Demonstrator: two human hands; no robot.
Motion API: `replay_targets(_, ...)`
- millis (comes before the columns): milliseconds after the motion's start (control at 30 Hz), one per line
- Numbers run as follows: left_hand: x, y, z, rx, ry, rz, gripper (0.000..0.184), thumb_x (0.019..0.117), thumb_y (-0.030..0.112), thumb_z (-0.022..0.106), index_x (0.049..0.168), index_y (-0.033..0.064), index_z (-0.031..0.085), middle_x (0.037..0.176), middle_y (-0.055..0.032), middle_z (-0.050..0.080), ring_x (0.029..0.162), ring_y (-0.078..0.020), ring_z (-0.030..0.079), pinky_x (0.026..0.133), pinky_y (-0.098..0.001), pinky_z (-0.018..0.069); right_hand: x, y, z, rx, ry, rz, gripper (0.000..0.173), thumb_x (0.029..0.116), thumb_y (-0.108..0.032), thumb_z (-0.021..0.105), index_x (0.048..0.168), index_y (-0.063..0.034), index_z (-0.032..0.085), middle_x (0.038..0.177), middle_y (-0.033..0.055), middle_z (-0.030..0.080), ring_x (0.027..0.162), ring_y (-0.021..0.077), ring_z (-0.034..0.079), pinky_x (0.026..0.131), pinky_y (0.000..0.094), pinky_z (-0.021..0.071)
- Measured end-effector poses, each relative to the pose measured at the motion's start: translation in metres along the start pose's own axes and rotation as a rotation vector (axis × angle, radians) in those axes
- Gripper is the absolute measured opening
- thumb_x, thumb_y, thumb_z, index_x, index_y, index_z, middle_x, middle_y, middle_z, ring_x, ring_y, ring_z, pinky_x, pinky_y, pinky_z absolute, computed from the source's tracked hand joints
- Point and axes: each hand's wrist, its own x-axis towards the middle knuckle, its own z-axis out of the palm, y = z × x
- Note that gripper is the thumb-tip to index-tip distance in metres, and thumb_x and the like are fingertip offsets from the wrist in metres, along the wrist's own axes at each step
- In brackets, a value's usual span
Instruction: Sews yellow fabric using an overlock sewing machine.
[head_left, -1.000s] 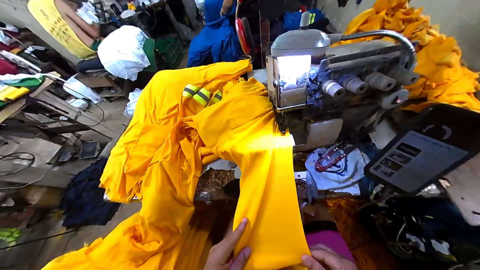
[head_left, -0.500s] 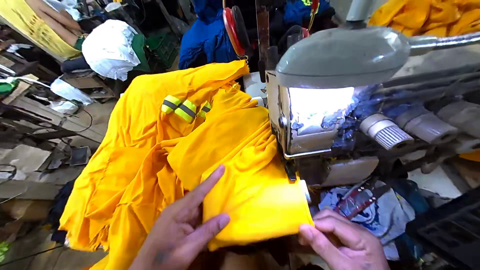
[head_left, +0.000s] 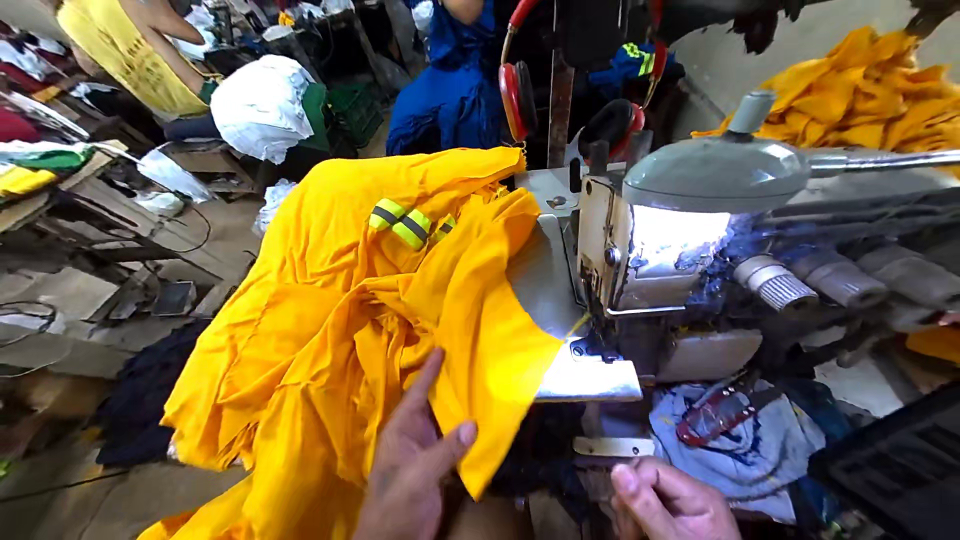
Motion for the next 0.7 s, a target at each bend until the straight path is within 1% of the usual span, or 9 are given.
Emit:
replay_targets(133,-0.063,-0.007,0.035,-0.237,-0.051,-0.067,0.086,0.0878,-0.013,0.065,0.157,-0.0116,0.014,0.148,-0.0156,0.054,0.127,-0.0231,0.062,0.106,-0.0429,0.0545,0.023,-0.011,0.018,-0.061,-0.134,-0.065,0.029,0.106,-0.027,0.056,0.095,-0.0055,0.073,0.085,-0.0007,0.072,0.076,0.0076,0.07,0.069,0.0271,0.0625)
replay_targets(200,-0.079,-0.006,0.048,-0.265,-0.081,-0.092,0.084,0.0877,-0.014,0.065,0.156,-0.0126,0.015,0.142,-0.0154,0.059,0.122,-0.0226,0.065,0.104,-0.0429,0.0556,0.038,-0.017,0.026,-0.071,-0.16,-0.043,0.038,0.1053,-0.041,0.054,0.092,-0.0117,0.074,0.082,-0.0034,0.071,0.078,0.0053,0.068,0.071,0.0246,0.0591)
replay_targets(300,-0.088,-0.006,0.05,-0.224,-0.151,-0.11,0.082,0.0875,-0.016,0.064,0.154,-0.0151,0.017,0.139,-0.0193,0.06,0.119,-0.0251,0.067,0.102,-0.0433,0.0568,0.046,-0.026,0.028,-0.027,-0.068,0.092,0.038,0.1066,-0.032,0.051,0.089,-0.0083,0.076,0.08,0.0062,0.072,0.077,0.0146,0.071,0.071,0.0322,0.0607)
replay_targets(333,-0.088,-0.003,0.046,-0.166,-0.176,-0.134,0.08,0.0885,-0.015,0.065,0.154,-0.015,0.02,0.137,-0.0197,0.061,0.115,-0.025,0.069,0.099,-0.0423,0.0592,0.045,-0.025,0.024,-0.023,-0.028,0.095,0.038,0.107,-0.027,0.049,0.089,-0.0067,0.075,0.079,0.0085,0.072,0.076,0.017,0.071,0.07,0.0341,0.061)
replay_targets(400,-0.083,0.005,0.037,0.044,-0.196,-0.172,0.063,0.0926,-0.006,0.066,0.149,-0.012,0.038,0.119,-0.0145,0.072,0.084,-0.0186,0.075,0.071,-0.0351,0.0654,0.042,-0.022,0.013,-0.023,0.053,0.064,0.037,0.1068,-0.022,0.047,0.09,-0.0039,0.074,0.08,0.0107,0.072,0.076,0.0193,0.072,0.071,0.0368,0.062)
replay_targets(500,-0.055,0.017,0.029,0.346,-0.088,0.02,0.029,0.0999,0.015,0.064,0.125,0.0004,0.068,0.092,-0.0025,0.076,0.057,-0.0085,0.064,0.047,-0.0247,0.0545,0.039,-0.016,-0.007,-0.079,0.126,0.035,0.037,0.1062,-0.025,0.048,0.089,-0.0054,0.074,0.08,0.0097,0.071,0.077,0.0196,0.071,0.072,0.0387,0.0608)
replay_targets(567,-0.022,0.022,0.035,0.457,0.078,0.111,0.031,0.0997,0.026,0.063,0.125,0.0082,0.068,0.092,-0.0014,0.073,0.059,-0.0104,0.062,0.051,-0.0269,0.0536,0.037,-0.014,-0.014,-0.107,0.118,0.04,0.038,0.1069,-0.028,0.048,0.09,-0.0052,0.074,0.081,0.0104,0.071,0.078,0.0208,0.071,0.073,0.0401,0.0605)
replay_targets(633,0.012,0.025,0.041,0.522,0.124,0.076,0.045,0.1,0.034,0.065,0.138,0.0106,0.059,0.109,-0.0055,0.068,0.072,-0.0152,0.063,0.062,-0.0329,0.0556,0.033,-0.013,-0.017,-0.136,0.111,0.022,0.04,0.108,-0.03,0.048,0.091,-0.0048,0.074,0.082,0.0104,0.072,0.079,0.0207,0.071,0.074,0.0397,0.0612)
replay_targets(700,0.03,0.028,0.041,0.576,0.09,0.045,0.042,0.099,0.034,0.069,0.131,0.0072,0.062,0.108,-0.0103,0.07,0.08,-0.02,0.068,0.069,-0.0399,0.0593,0.026,-0.011,-0.017,-0.19,0.112,-0.02,0.042,0.1082,-0.032,0.048,0.09,-0.0048,0.074,0.08,0.0086,0.072,0.078,0.0189,0.072,0.073,0.0381,0.0619)
